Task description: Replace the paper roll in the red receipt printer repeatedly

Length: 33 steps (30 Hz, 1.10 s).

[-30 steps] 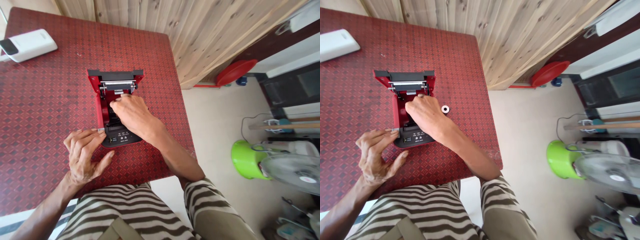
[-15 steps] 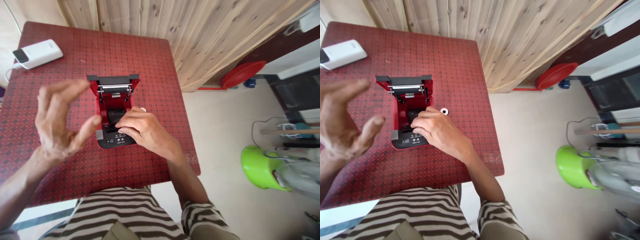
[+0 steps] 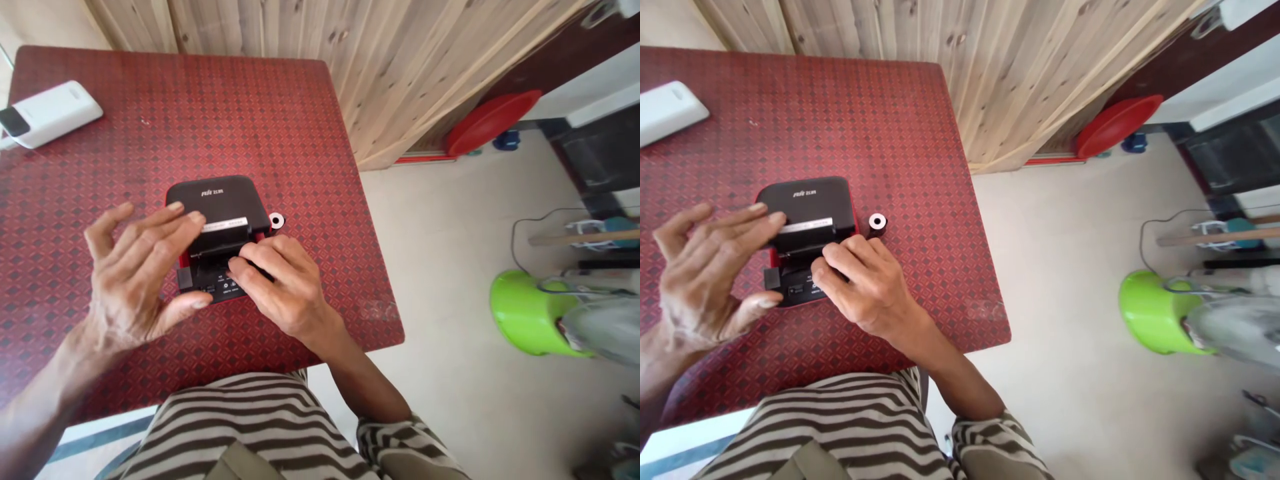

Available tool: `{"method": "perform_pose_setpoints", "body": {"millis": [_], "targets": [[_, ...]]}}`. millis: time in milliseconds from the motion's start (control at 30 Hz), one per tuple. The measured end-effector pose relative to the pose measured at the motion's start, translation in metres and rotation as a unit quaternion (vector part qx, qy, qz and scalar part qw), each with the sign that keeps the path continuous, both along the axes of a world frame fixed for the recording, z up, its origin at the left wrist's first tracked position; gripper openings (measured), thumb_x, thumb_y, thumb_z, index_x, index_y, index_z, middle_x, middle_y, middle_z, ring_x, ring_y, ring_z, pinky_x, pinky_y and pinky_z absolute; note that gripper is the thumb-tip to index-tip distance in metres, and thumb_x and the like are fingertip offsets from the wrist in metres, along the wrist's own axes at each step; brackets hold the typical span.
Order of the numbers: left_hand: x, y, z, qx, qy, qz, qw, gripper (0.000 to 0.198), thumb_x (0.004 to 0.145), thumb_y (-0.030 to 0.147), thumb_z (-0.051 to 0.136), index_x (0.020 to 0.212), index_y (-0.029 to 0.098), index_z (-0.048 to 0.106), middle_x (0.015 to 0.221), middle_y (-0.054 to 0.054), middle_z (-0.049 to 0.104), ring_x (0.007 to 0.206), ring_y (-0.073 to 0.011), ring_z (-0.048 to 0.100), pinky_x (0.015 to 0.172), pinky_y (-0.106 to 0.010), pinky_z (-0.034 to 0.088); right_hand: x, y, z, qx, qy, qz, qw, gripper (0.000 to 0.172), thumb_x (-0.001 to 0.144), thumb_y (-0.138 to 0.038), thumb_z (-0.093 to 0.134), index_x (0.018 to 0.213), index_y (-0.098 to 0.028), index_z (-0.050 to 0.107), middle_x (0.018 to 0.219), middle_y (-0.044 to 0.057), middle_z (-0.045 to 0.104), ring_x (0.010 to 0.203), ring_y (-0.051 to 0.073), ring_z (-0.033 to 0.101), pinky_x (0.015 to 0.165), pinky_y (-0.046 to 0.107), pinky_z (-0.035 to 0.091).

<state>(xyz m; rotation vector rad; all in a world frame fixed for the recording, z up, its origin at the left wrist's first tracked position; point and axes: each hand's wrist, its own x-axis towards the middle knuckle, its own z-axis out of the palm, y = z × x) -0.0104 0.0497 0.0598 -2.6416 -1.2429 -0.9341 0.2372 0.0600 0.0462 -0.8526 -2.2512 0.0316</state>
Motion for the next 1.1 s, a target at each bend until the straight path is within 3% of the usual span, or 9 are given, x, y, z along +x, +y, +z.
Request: {"method": "perform_pose_setpoints", "body": {"millis": [233,467,633,800,900,1000,1100], "targets": [[0.006,-0.017,-0.022,0.002,0.014,0.006,1.000,0.069,0.106,0.067,0.053,0.155,0.019,0.058,0.141,-0.014,0.074,0.133,-0.0335,0.071,0.128,-0.053,0.033,-0.001,-0.003,-0.004,0.006,0.008,-0.012,1.000,0.012,0.107,-0.016,0.064,0.099,-0.019,0.072,0.093,0.004,0.077,0.085,0.017,0.064,0.076,0.034,0.056],[0.008,-0.016,-0.025,0.016,0.015,0.001,1.000,0.067,0.104,0.062,0.060,0.154,0.016,0.059,0.137,-0.018,0.074,0.128,-0.0376,0.072,0.122,-0.059,0.037,0.002,-0.003,-0.009,-0.006,0.023,-0.010,1.000,0.002,0.105,-0.021,0.069,0.105,-0.022,0.070,0.098,0.004,0.077,0.088,0.019,0.065,0.081,0.035,0.058],[0.009,-0.016,-0.027,0.021,0.022,0.004,1.000,0.064,0.104,0.057,0.062,0.154,0.017,0.058,0.137,-0.016,0.075,0.127,-0.0363,0.073,0.121,-0.058,0.039,0.007,-0.002,-0.010,-0.024,0.052,-0.005,0.998,0.010,0.102,-0.023,0.074,0.112,-0.022,0.069,0.105,0.005,0.078,0.091,0.019,0.069,0.089,0.037,0.060],[0.011,-0.014,-0.027,0.026,0.016,0.013,0.999,0.067,0.103,0.062,0.062,0.157,0.024,0.054,0.137,-0.012,0.075,0.127,-0.0356,0.073,0.121,-0.058,0.039,0.011,-0.005,-0.004,-0.011,0.094,-0.013,0.995,0.013,0.100,-0.023,0.077,0.111,-0.018,0.070,0.100,0.007,0.078,0.089,0.020,0.069,0.087,0.037,0.061],[0.008,-0.017,-0.026,-0.011,-0.006,0.007,1.000,0.063,0.105,0.065,0.055,0.155,0.025,0.056,0.139,-0.011,0.074,0.130,-0.0338,0.071,0.125,-0.058,0.036,0.018,-0.009,-0.002,-0.021,0.108,-0.040,0.993,0.008,0.101,-0.018,0.074,0.108,-0.018,0.071,0.096,0.007,0.078,0.088,0.020,0.069,0.084,0.036,0.059],[0.000,-0.029,-0.027,-0.022,-0.078,0.021,0.996,0.062,0.108,0.062,0.049,0.154,0.022,0.057,0.141,-0.011,0.073,0.131,-0.0310,0.071,0.125,-0.057,0.042,0.030,-0.017,-0.012,-0.043,0.125,-0.076,0.988,0.005,0.105,-0.018,0.069,0.101,-0.020,0.071,0.090,0.004,0.076,0.082,0.018,0.066,0.080,0.034,0.055],[-0.009,-0.047,-0.034,0.033,-0.106,0.067,0.992,0.052,0.106,0.053,0.057,0.152,0.028,0.058,0.139,-0.004,0.074,0.126,-0.0263,0.072,0.122,-0.054,0.048,0.038,-0.032,-0.036,-0.081,0.110,-0.095,0.986,0.026,0.107,-0.020,0.066,0.082,-0.022,0.063,0.073,0.000,0.066,0.070,0.016,0.057,0.072,0.032,0.048]]}}
